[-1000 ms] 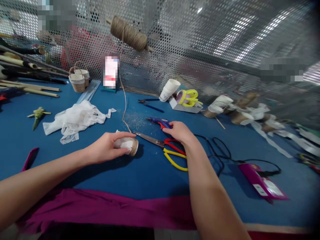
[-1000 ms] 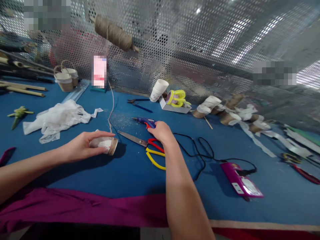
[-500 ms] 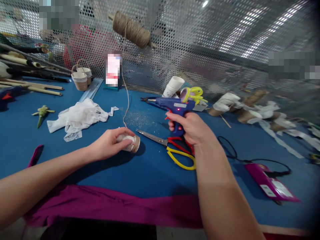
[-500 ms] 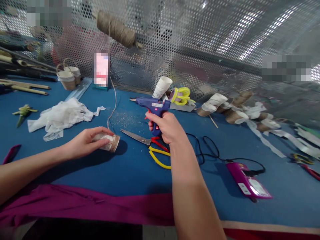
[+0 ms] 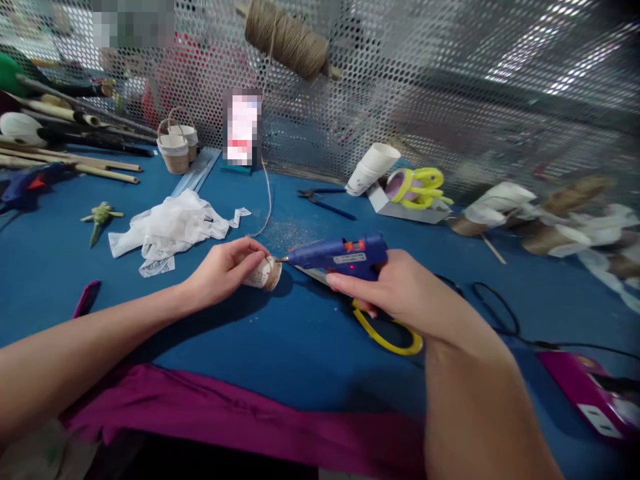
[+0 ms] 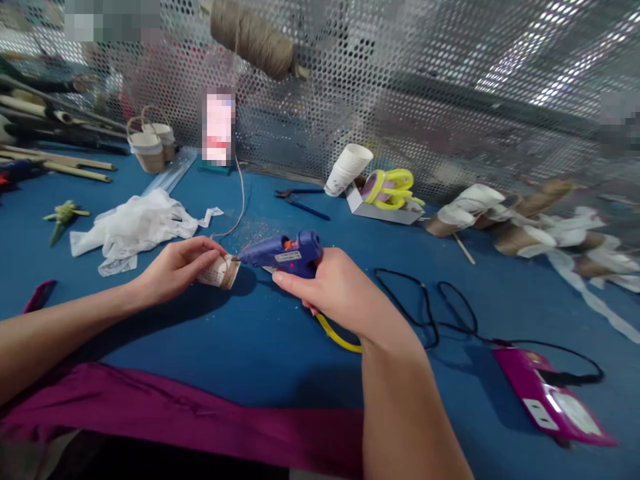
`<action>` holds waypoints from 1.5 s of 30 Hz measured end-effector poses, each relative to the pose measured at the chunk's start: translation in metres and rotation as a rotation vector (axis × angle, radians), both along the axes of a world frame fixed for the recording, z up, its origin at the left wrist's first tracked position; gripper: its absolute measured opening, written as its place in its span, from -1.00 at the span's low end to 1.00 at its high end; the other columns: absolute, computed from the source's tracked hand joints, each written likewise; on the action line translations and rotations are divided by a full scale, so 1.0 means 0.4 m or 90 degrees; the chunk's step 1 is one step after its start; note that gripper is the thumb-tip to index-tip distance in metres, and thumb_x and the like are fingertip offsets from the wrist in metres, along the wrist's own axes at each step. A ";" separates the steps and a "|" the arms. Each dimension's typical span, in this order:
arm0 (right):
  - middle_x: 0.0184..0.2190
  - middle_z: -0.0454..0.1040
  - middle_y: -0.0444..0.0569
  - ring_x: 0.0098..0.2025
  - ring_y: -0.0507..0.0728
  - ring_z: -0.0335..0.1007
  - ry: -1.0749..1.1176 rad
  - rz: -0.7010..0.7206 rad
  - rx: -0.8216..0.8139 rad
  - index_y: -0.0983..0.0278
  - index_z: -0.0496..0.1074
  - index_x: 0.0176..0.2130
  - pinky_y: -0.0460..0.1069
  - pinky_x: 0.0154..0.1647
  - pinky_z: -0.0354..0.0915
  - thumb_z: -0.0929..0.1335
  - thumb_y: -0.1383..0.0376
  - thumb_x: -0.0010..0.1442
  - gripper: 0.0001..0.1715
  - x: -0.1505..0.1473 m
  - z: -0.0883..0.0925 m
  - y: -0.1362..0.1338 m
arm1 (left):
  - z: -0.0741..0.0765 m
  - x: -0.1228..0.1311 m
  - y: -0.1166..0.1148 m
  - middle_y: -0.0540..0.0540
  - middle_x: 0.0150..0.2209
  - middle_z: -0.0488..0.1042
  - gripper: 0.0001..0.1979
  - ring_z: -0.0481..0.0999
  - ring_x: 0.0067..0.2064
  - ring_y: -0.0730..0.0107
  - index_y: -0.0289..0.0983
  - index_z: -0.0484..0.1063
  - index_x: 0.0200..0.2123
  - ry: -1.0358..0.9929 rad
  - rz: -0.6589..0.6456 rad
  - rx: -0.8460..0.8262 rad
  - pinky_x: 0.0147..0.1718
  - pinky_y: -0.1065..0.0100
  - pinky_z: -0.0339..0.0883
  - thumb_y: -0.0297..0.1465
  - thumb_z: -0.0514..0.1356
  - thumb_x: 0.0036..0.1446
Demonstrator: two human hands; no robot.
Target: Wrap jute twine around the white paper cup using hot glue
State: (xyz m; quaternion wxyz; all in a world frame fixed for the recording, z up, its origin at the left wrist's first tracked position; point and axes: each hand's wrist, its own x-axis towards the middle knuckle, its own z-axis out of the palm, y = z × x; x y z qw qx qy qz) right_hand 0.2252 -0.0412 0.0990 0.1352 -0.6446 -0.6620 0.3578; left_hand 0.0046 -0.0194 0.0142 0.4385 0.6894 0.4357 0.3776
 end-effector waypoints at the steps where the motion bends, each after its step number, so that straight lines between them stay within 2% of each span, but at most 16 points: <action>1: -0.75 0.29 -0.19 -0.70 -0.04 0.17 -0.003 0.002 -0.004 0.25 0.31 -0.63 -0.12 -0.69 0.11 0.39 0.11 -0.06 -0.68 -0.003 0.003 -0.003 | -0.002 0.001 0.000 -0.08 -0.38 0.46 -0.78 0.40 -0.40 0.47 -0.36 0.37 -0.31 -0.021 -0.001 -0.008 -0.43 0.47 0.26 -0.32 0.03 0.17; 9: -0.68 0.33 -0.16 -0.60 0.01 0.25 -0.061 0.011 0.008 0.25 0.34 -0.55 -0.11 -0.61 0.17 0.35 0.05 -0.04 -0.67 -0.008 0.006 -0.014 | -0.008 0.000 -0.002 -0.08 -0.39 0.45 -0.79 0.39 -0.40 0.49 -0.36 0.37 -0.31 -0.055 -0.037 -0.015 -0.42 0.47 0.25 -0.33 0.04 0.16; 25: -0.76 0.07 -0.26 -0.68 -0.05 -0.07 -0.080 0.041 0.035 0.22 0.12 -0.66 -0.10 -0.71 -0.04 0.34 0.10 -0.02 -0.60 -0.010 0.005 -0.026 | -0.014 -0.002 -0.002 -0.08 -0.38 0.46 -0.79 0.40 -0.41 0.50 -0.37 0.38 -0.29 -0.041 -0.055 0.022 -0.43 0.48 0.25 -0.36 0.04 0.18; 32: -0.74 0.10 -0.25 -0.64 -0.02 -0.04 -0.090 0.070 0.072 0.22 0.24 -0.62 -0.08 -0.63 0.04 0.32 0.09 0.01 -0.66 -0.008 0.009 -0.028 | -0.016 -0.004 -0.003 -0.06 -0.39 0.45 -0.80 0.40 -0.41 0.49 -0.36 0.38 -0.30 -0.042 -0.061 0.030 -0.43 0.48 0.26 -0.35 0.04 0.18; 45: -0.72 0.25 -0.19 -0.67 -0.02 0.13 -0.092 0.015 0.025 0.25 0.31 -0.60 -0.11 -0.69 0.08 0.34 0.08 -0.01 -0.67 -0.011 0.008 -0.025 | -0.011 -0.007 -0.004 -0.07 -0.41 0.47 -0.79 0.38 -0.44 0.51 -0.36 0.38 -0.30 0.007 -0.054 0.065 -0.45 0.49 0.25 -0.35 0.03 0.18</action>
